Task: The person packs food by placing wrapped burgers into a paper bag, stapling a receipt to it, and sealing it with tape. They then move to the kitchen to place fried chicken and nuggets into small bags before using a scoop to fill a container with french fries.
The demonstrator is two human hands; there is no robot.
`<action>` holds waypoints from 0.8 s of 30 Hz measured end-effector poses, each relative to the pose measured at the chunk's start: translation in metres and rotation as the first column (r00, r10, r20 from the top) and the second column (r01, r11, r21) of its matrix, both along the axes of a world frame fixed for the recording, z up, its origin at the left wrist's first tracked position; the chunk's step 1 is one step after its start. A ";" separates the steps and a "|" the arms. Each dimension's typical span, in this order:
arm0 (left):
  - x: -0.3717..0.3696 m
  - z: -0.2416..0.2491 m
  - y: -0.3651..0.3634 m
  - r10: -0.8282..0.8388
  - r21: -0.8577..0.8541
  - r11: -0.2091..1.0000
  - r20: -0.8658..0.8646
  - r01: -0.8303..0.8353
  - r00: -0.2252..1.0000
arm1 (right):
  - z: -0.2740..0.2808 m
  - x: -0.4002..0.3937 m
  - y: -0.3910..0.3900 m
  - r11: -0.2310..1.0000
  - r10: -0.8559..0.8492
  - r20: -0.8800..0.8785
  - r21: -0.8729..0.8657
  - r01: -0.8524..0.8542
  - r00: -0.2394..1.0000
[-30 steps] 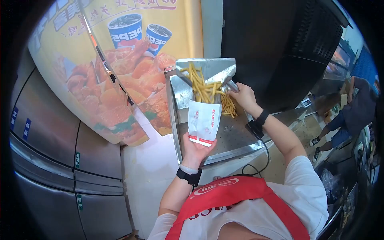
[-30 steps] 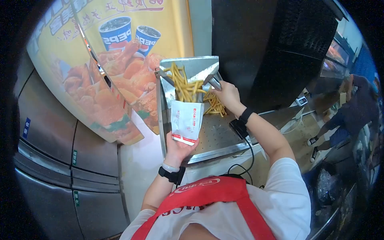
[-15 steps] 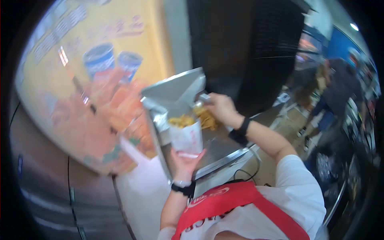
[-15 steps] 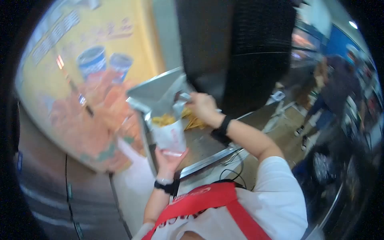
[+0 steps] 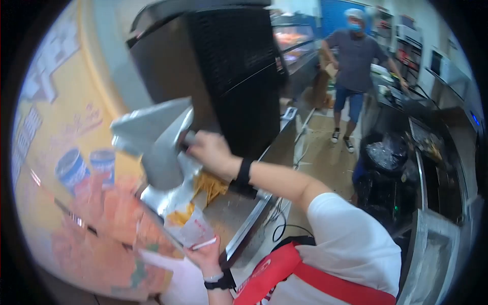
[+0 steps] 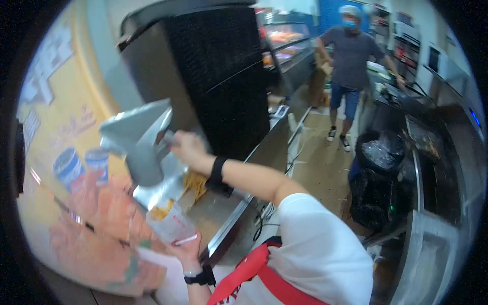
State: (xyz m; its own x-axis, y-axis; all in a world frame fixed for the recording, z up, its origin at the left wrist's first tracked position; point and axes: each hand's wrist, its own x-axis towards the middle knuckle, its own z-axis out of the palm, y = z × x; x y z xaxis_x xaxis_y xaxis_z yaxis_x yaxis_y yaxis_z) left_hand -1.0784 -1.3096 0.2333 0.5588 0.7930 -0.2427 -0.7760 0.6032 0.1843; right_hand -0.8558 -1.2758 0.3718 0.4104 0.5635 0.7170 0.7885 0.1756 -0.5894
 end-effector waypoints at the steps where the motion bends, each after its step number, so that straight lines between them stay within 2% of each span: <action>1: -0.005 0.003 -0.004 0.022 0.043 0.999 -0.023 -0.021 0.999 | -0.003 0.010 0.005 0.999 -0.042 0.044 -0.018 0.043 0.998; 2: -0.016 -0.002 -0.008 0.068 0.086 0.994 -0.088 -0.061 0.994 | 0.004 0.009 -0.001 0.996 -0.053 0.006 -0.072 0.053 0.999; 3: -0.028 -0.011 -0.011 0.120 0.123 0.987 -0.159 -0.101 0.980 | 0.002 0.015 -0.001 0.985 -0.075 0.101 -0.147 0.089 0.992; 5: -0.044 -0.025 -0.014 0.173 -0.117 0.978 -0.017 -0.174 0.985 | -0.022 0.038 0.009 0.946 -0.068 0.078 -0.313 0.089 0.995; 6: -0.048 -0.026 -0.019 0.240 -0.151 0.958 -0.034 -0.242 0.970 | -0.044 0.056 0.017 0.944 -0.024 0.096 -0.326 0.055 0.995; 7: -0.060 -0.031 -0.032 0.284 -0.142 0.946 -0.060 -0.290 0.957 | -0.069 0.073 0.021 0.773 0.163 -0.120 -0.601 -0.203 0.979; 8: -0.066 -0.021 -0.037 0.265 -0.099 0.957 -0.078 -0.272 0.961 | -0.079 0.080 0.025 0.641 0.162 -0.176 -0.730 -0.239 0.971; 10: -0.074 -0.017 -0.046 0.292 -0.073 0.951 -0.112 -0.301 0.950 | -0.100 0.080 0.015 0.527 0.223 -0.203 -0.798 -0.293 0.953; 11: -0.079 -0.015 -0.051 0.302 -0.030 0.950 -0.154 -0.310 0.941 | -0.113 0.081 0.018 0.397 0.225 -0.295 -0.842 -0.364 0.928; 12: -0.084 -0.016 -0.054 0.323 -0.033 0.943 -0.156 -0.332 0.933 | -0.119 0.074 0.014 0.319 0.203 -0.314 -0.874 -0.366 0.927; 14: -0.091 -0.018 -0.057 0.359 -0.065 0.925 -0.182 -0.375 0.915 | -0.132 0.063 0.016 0.102 0.221 -0.393 -0.901 -0.422 0.893; 15: -0.090 -0.015 -0.060 0.379 -0.061 0.916 -0.192 -0.397 0.905 | -0.138 0.061 0.018 0.093 0.240 -0.403 -0.896 -0.434 0.883; 17: -0.089 -0.011 -0.063 0.400 -0.093 0.898 -0.235 -0.430 0.886 | -0.145 0.053 0.020 -0.120 0.155 -0.551 -0.835 -0.538 0.820; 21: -0.086 -0.015 -0.068 0.431 -0.061 0.884 -0.275 -0.463 0.860 | -0.170 0.044 0.035 -0.217 0.136 -0.684 -0.726 -0.652 0.717; 22: -0.087 -0.017 -0.067 0.434 -0.043 0.890 -0.226 -0.454 0.872 | -0.176 0.042 0.043 -0.226 0.139 -0.690 -0.721 -0.655 0.711; 24: -0.088 -0.018 -0.070 0.441 -0.020 0.892 -0.183 -0.452 0.878 | -0.189 0.039 0.057 -0.259 0.032 -0.710 -0.686 -0.680 0.703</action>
